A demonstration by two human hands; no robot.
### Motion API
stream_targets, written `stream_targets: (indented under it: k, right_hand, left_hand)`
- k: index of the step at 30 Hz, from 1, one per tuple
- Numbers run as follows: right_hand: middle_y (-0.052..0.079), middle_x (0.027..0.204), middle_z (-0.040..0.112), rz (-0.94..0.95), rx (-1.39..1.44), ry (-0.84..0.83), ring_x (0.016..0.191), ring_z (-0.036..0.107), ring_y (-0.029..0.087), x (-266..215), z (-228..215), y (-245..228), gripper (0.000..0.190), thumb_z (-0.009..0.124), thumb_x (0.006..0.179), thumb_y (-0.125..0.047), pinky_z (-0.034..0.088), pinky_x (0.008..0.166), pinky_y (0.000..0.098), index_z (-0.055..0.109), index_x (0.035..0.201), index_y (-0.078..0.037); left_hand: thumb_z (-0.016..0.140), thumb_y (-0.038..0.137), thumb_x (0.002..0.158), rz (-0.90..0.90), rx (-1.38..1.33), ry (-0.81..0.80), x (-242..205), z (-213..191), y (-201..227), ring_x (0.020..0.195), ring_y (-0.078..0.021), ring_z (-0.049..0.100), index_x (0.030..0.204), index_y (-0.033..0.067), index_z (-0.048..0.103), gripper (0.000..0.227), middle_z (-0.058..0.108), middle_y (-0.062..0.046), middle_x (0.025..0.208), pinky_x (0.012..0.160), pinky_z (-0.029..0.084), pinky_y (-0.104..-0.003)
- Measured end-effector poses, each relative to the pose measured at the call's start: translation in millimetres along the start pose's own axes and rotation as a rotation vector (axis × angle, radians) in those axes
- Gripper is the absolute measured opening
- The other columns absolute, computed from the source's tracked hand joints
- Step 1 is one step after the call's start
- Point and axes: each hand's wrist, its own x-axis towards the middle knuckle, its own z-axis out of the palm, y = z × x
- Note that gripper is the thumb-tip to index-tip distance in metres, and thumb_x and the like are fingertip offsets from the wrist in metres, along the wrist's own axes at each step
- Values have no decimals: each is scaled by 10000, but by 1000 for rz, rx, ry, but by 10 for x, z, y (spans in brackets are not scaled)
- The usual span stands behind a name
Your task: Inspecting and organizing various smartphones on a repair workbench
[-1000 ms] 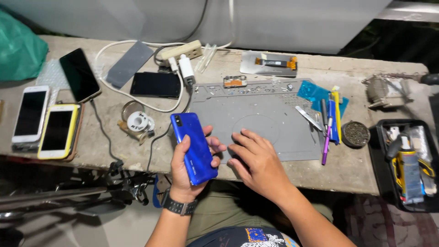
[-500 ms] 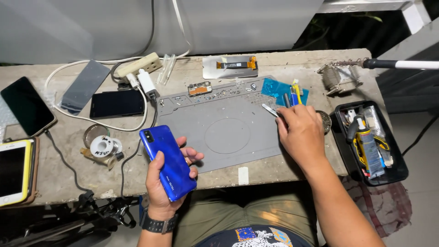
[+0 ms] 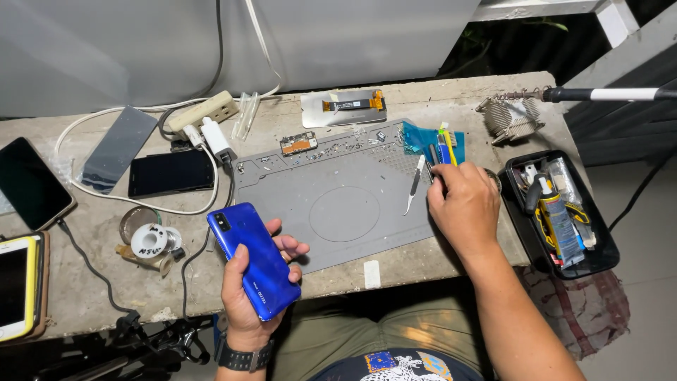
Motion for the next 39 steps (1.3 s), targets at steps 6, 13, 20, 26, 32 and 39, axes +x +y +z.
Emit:
stream_targets:
  k: [6, 13, 20, 26, 32, 39]
  right_hand:
    - [79, 907, 611, 20, 40, -12, 888, 642, 357, 16, 9, 45, 251, 782, 936, -98, 533, 816, 514, 850, 1139, -228]
    - [104, 901, 588, 13, 27, -12, 897, 634, 377, 127, 15, 192, 253, 786, 952, -106, 536, 824, 543, 862, 1167, -215]
    - [90, 880, 590, 15, 15, -98, 906, 622, 355, 166, -26, 17, 274, 756, 961, -99, 541, 827, 540, 864, 1201, -173]
    - [171, 1273, 646, -58, 52, -233, 1163, 545, 386, 203, -338, -413, 328, 739, 1015, -313, 488, 971, 560, 784, 1314, -185]
    - [177, 1609, 557, -164, 58, -281, 1408, 460, 455, -35, -338, -482, 435, 784, 947, -423, 373, 1156, 693, 786, 1319, -197]
    - [146, 1592, 601, -111, -72, -97, 1382, 506, 452, -62, -249, -165, 260, 835, 922, -331, 404, 1115, 665, 834, 1124, -168]
  left_hand:
    - [626, 444, 1020, -2, 5, -3, -2, 4, 5, 1073, -421, 721, 1467, -62, 559, 678, 728, -263, 1101, 590, 557, -347]
    - [629, 447, 1023, -2, 1, -10, -1, 1, 4, 1076, -424, 717, 1468, -64, 560, 682, 725, -263, 1112, 593, 556, -347]
    - [626, 451, 1020, 2, 5, -1, -3, 0, 3, 1076, -427, 712, 1477, -66, 555, 695, 726, -265, 1109, 585, 552, -349]
    - [633, 452, 1017, 1, 2, 1, -1, -14, 0, 1077, -429, 714, 1480, -73, 550, 704, 728, -270, 1109, 585, 552, -351]
    - [631, 453, 1019, -9, -10, 3, 12, -34, -1, 1088, -437, 709, 1482, -75, 548, 707, 729, -269, 1118, 590, 548, -356]
    - [627, 454, 1023, 4, -2, -2, 11, -17, -2, 1078, -435, 709, 1480, -77, 549, 705, 728, -266, 1113, 593, 547, -359]
